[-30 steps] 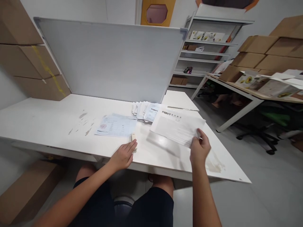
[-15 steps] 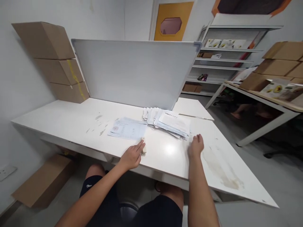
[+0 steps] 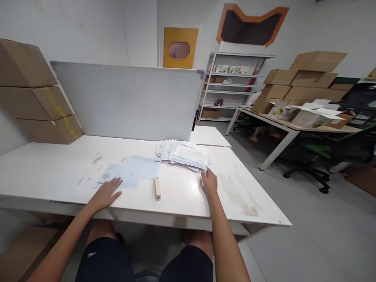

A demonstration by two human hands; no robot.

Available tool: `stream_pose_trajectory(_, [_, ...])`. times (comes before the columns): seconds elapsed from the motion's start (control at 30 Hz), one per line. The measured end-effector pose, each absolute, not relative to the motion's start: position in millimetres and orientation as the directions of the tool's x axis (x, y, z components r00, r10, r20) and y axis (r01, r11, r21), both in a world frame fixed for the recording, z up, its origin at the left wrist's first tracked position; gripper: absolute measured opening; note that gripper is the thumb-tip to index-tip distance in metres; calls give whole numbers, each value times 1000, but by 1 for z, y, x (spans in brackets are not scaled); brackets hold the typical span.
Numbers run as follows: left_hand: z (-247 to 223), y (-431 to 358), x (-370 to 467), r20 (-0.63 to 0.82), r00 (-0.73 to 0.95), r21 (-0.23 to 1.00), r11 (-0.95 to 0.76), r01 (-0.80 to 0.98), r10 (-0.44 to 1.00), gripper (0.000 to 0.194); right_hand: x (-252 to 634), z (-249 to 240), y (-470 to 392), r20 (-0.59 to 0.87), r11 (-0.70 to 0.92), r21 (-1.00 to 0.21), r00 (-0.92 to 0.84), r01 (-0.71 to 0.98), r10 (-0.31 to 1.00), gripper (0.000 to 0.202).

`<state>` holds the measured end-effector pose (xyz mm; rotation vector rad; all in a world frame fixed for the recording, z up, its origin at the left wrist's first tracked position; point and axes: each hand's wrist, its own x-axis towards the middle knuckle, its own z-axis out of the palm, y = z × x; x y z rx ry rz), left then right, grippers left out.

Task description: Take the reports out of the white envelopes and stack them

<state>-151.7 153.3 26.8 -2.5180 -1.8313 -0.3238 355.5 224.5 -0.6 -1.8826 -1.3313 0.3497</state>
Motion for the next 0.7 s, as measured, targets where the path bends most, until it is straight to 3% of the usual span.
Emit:
stream_pose_trajectory(0.13, [8,118,-184,330,190,84,-229,970,925,55,356,-4,223,208,-151,-743,440,652,874,60])
stream_pose_trajectory(0.3, [29,136,-133,398,283,114,-354,928,873,53,357,-6,224,240,-147,-721,442,677,864,55])
stream_pose_trajectory(0.43, [52,191,-53,221,463,198,-505,840,858,63,358,-1,220,227,-169,-679,423,714,877,53])
stream_pose_trajectory(0.53, [54,225,-15,58,518,276,-512,813,854,75,356,3,217,227,-171,-641,398,748,889,51])
stream_pose_trajectory(0.7, [40,242,-10,90,450,318,-453,833,889,61,351,7,215,233,-176,-625,397,760,888,49])
